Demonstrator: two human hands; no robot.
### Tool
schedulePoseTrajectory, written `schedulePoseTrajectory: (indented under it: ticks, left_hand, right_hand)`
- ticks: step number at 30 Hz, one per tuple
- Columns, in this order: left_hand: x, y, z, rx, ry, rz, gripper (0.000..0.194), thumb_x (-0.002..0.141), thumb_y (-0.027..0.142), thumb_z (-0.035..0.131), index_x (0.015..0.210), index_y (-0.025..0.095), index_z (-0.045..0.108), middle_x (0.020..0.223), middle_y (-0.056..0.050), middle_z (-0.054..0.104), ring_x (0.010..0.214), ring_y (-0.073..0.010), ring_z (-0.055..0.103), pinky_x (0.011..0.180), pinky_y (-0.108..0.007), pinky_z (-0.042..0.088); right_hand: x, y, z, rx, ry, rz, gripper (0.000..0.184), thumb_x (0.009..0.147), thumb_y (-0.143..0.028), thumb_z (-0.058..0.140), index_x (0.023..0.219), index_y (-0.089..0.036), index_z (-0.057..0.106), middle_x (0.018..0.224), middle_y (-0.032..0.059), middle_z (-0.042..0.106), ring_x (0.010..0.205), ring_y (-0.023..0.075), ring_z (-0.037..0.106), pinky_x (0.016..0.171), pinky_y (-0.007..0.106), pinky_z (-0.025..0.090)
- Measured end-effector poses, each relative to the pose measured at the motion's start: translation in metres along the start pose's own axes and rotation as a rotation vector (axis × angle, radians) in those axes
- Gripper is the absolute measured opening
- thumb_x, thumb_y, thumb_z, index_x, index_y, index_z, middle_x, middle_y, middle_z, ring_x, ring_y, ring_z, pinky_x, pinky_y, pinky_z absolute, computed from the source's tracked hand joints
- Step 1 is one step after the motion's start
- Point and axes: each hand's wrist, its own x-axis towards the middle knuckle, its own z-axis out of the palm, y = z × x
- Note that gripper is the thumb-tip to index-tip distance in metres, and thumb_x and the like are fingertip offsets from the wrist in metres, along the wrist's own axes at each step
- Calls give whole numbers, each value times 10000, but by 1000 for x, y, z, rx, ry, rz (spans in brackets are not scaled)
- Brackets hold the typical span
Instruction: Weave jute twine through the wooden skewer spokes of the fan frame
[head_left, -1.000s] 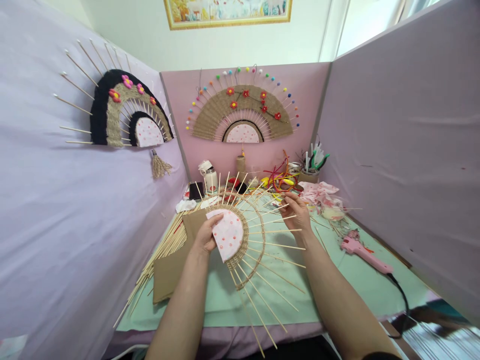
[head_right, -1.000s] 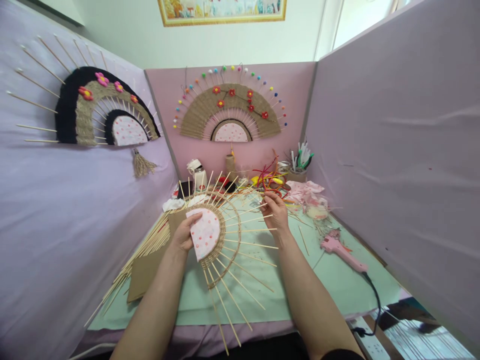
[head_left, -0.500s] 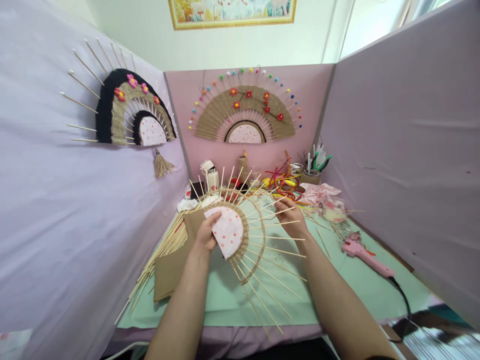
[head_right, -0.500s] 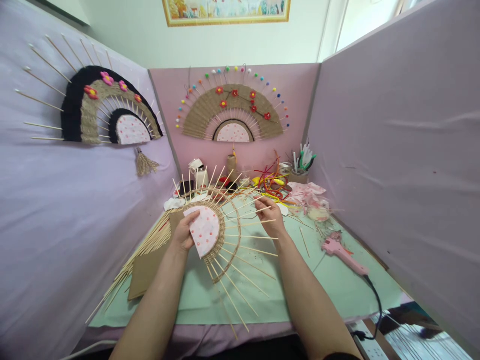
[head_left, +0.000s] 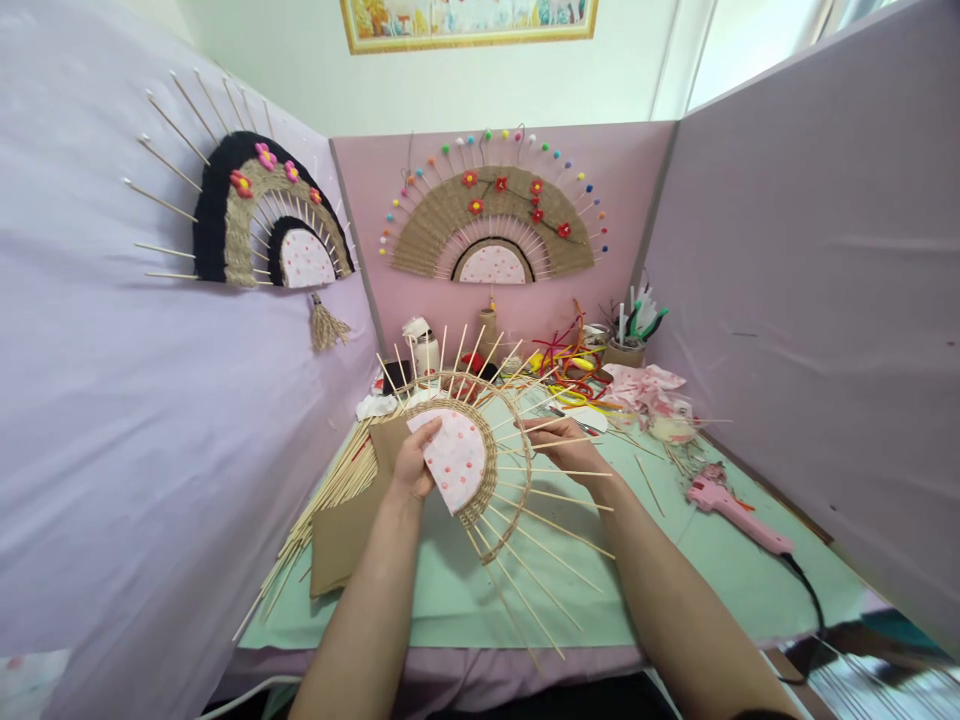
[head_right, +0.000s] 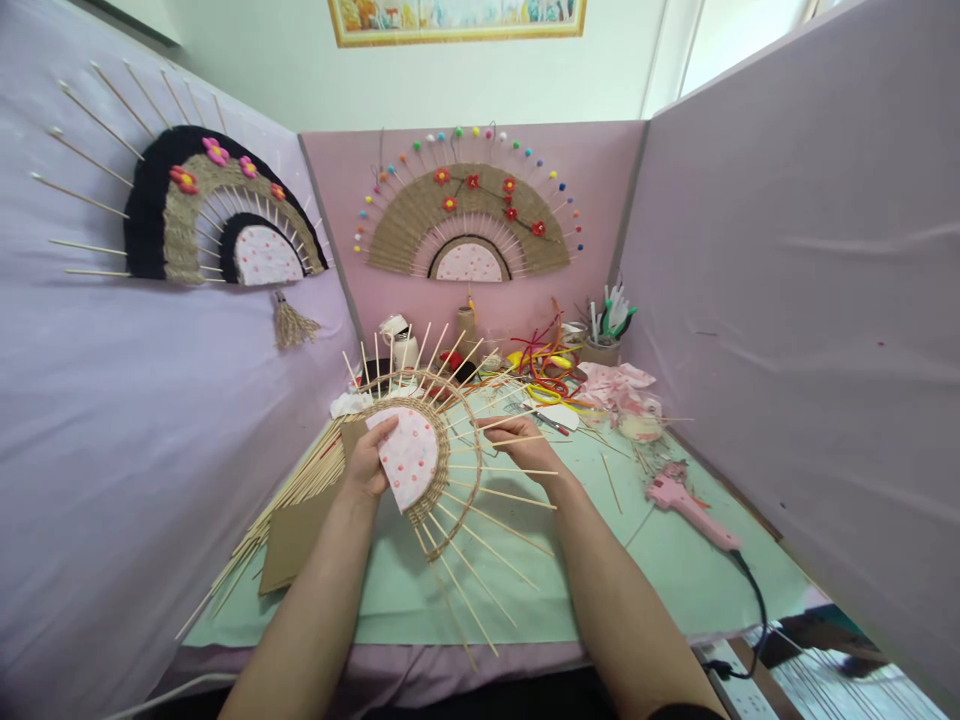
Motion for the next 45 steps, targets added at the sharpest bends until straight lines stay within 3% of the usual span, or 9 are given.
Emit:
schedulePoseTrajectory:
  ticks: [6, 12, 20, 34, 38, 45]
  left_hand:
    - [0, 1, -1, -16, -12, 12, 129, 741, 135, 537, 813, 83, 631, 732, -101, 706, 865, -257, 660, 904, -392, 477]
    - [-2, 3, -2, -88, 7, 66, 126, 712, 128, 554, 797, 96, 642, 722, -97, 706, 855, -255, 663, 882, -384, 492]
    - [-4, 4, -1, -127, 13, 91, 115, 704, 111, 552, 773, 97, 643, 709, -94, 704, 868, -254, 661, 870, -381, 499]
    - [-3, 5, -1, -136, 34, 108, 111, 708, 104, 535, 763, 97, 632, 712, -97, 703, 863, -252, 663, 849, -373, 513]
    - [-1, 4, -2, -135, 32, 114, 113, 705, 109, 546, 775, 98, 635, 718, -94, 705, 847, -246, 667, 837, -368, 519]
    - [5, 6, -8, -112, 34, 150, 124, 694, 112, 580, 802, 105, 643, 746, -87, 710, 818, -235, 672, 832, -356, 522]
  right_hand:
    - [-2, -5, 0, 49, 21, 10, 222, 590, -287, 725, 793, -198, 728, 650, 12, 628, 553, 111, 477, 537, 265, 361]
    - [-1, -5, -5, 126, -10, -46, 160, 611, -291, 732, 735, -192, 713, 511, -38, 482, 490, 69, 371, 496, 235, 295]
    - [2, -3, -9, 144, 1, -67, 162, 607, -306, 740, 705, -189, 684, 525, -37, 470, 506, 78, 384, 505, 241, 303]
    - [15, 2, -23, 273, 224, -200, 244, 649, -318, 711, 568, -182, 526, 489, -63, 333, 472, 74, 289, 473, 236, 253]
    - [13, -4, -21, 301, 206, -250, 342, 677, -351, 684, 513, -193, 429, 482, -62, 310, 473, 84, 299, 512, 251, 322]
    - [9, -10, -21, 311, 197, -289, 284, 753, -353, 622, 574, -205, 460, 518, -51, 336, 501, 99, 342, 577, 276, 400]
